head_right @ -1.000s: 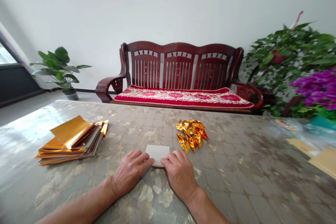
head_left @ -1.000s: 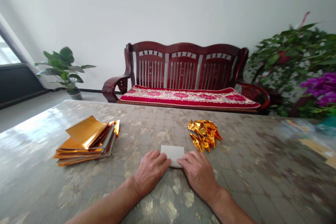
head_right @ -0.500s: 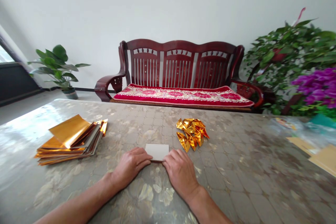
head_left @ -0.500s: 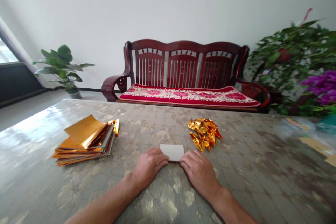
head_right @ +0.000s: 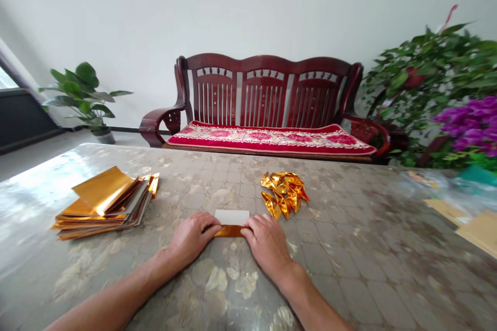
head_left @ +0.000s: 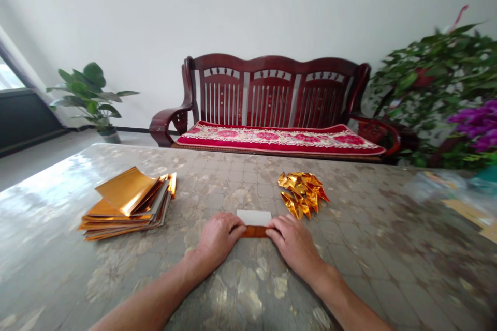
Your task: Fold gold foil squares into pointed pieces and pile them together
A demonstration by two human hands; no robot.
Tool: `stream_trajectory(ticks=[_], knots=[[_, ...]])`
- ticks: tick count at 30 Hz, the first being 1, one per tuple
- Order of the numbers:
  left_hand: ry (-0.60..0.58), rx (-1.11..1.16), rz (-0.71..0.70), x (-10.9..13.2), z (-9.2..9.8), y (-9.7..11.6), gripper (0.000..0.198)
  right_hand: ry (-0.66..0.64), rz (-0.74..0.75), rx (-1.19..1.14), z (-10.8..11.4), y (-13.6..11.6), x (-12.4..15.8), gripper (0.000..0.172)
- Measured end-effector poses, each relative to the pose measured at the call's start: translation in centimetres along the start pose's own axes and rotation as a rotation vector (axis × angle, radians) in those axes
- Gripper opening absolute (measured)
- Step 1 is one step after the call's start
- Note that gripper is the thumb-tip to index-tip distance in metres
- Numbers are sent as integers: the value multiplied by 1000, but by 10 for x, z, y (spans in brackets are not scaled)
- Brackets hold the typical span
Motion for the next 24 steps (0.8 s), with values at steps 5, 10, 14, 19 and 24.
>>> stream_trajectory(ticks=[5, 10, 14, 19, 24], knots=[[0, 2, 15, 0, 2, 3, 16, -1, -10, 19, -1, -1, -2, 7], [2, -32, 18, -1, 3, 6, 13, -14, -25, 21, -1, -3, -3, 6], [-7, -52, 20, -2, 2, 8, 13, -28, -43, 8, 0, -4, -4, 5], [-8, -72, 19, -4, 0, 8, 12, -41, -48, 18, 0, -5, -4, 6], [7, -89, 4, -4, -2, 7, 11, -52, -38, 13, 1, -6, -4, 8]])
Point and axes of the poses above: each hand's wrist, its own x-axis away from the middle knuckle, its own z-axis out of the back of the hand, y = z × x, the point moved 4 cm from there along -x, towards the middle knuckle, and after that the axes turned 2 degrees about x, right-handed, at the moved point
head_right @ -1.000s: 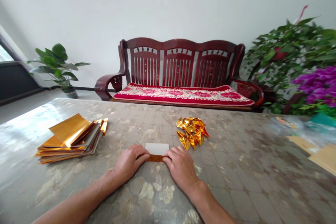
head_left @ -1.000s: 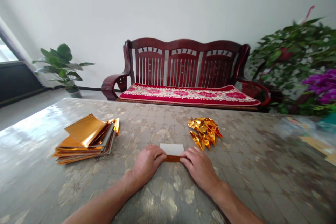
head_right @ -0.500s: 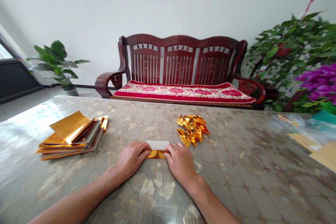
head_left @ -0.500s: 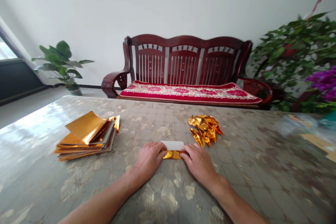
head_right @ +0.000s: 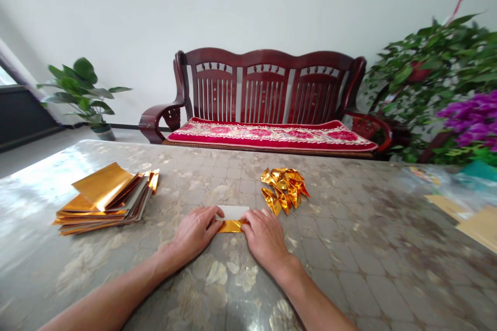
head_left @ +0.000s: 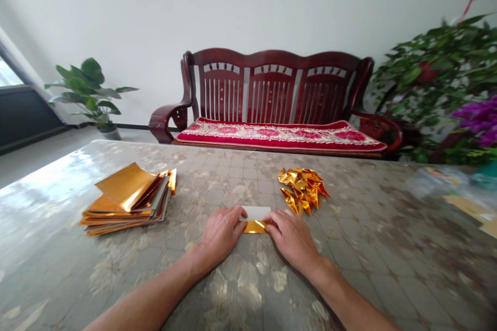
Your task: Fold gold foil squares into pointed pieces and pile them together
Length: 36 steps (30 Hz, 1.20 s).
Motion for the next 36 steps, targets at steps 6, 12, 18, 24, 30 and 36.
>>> stream_trajectory(ticks=[6, 12, 18, 24, 30, 36], knots=[[-22, 3, 2, 0, 0, 0, 7, -17, 45, -3, 3, -4, 0, 12], [-46, 13, 61, 1, 0, -1, 8, -9, 46, 10, 2, -3, 2, 9], [34, -80, -16, 5, 6, 4, 9, 23, 53, 16, 2, -1, 2, 6], [-101, -137, -304, 13, 0, 20, 14, 99, 95, 73, 5, -9, 6, 17], [-173, -308, -288, 25, -5, 33, 15, 39, 320, 120, -2, -26, 15, 16], [-188, -327, -250, 36, -10, 40, 31, 64, 363, 185, -8, -30, 24, 33]])
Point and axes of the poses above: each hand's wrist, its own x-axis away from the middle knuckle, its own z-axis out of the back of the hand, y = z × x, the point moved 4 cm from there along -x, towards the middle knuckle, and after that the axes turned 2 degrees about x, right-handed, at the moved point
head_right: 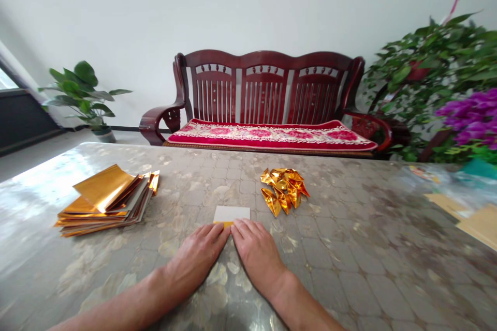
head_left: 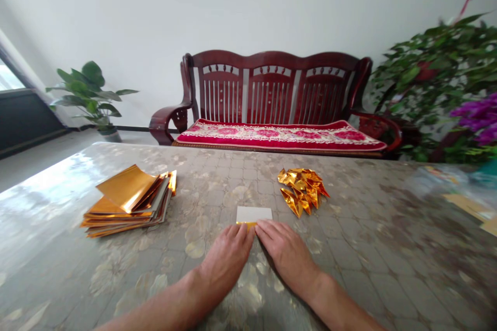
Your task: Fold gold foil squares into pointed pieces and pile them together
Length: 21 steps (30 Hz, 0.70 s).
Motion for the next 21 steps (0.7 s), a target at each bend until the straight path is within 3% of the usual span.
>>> stream_trajectory(ticks=[7, 12, 18, 21], knots=[[6, -48, -12, 6, -6, 1, 44, -43, -42, 129, -3, 0, 12, 43], [-19, -131, 61, 9, -8, 2, 46, -62, -80, 208, 0, 4, 17, 45], [-74, -2, 120, 3, 8, -15, 23, -20, -229, -14, 7, 22, 15, 34], [-37, 10, 167, -3, 14, -25, 17, 59, -315, -148, 10, 32, 10, 31]])
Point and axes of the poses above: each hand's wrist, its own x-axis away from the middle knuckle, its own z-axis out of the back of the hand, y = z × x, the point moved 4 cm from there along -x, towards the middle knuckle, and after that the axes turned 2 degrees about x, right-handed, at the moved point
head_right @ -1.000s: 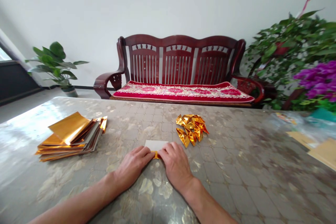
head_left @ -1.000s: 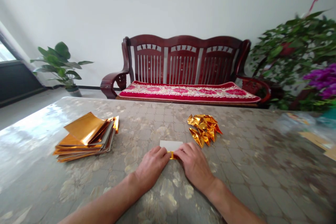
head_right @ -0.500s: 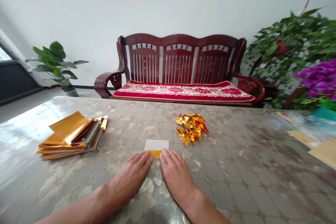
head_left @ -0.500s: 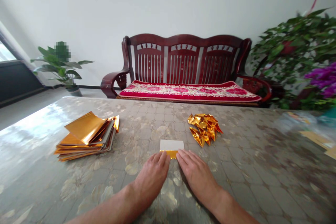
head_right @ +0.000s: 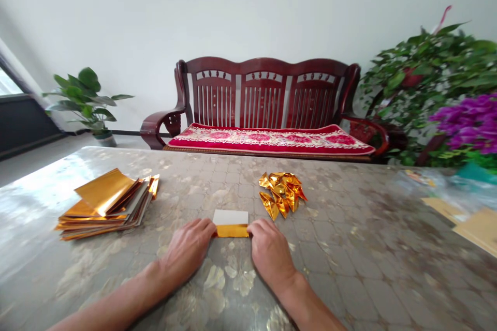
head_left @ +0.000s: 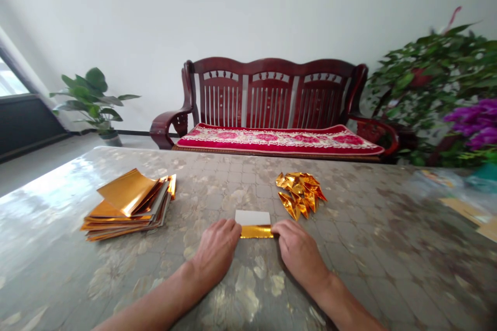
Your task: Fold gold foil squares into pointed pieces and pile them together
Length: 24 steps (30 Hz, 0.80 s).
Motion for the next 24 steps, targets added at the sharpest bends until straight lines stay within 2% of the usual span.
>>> stream_trajectory(ticks=[3, 7, 10, 14, 18, 24], knots=[[63, -16, -10, -4, 0, 2, 18, 40, -35, -23, -2, 1, -6, 26], [111, 17, -18, -7, -2, 6, 13, -4, -44, 11, -8, -3, -10, 13], [112, 66, -52, -9, -3, 5, 26, -11, -68, 12, -9, -4, -12, 5], [152, 168, -35, -11, -4, -3, 29, 7, -74, -9, -9, -4, -12, 7], [197, 291, -33, -11, -6, -10, 10, 37, -40, -63, -7, -5, -8, 11], [267, 324, -56, -13, -11, -21, 17, 37, 10, -128, -4, -9, 1, 8]])
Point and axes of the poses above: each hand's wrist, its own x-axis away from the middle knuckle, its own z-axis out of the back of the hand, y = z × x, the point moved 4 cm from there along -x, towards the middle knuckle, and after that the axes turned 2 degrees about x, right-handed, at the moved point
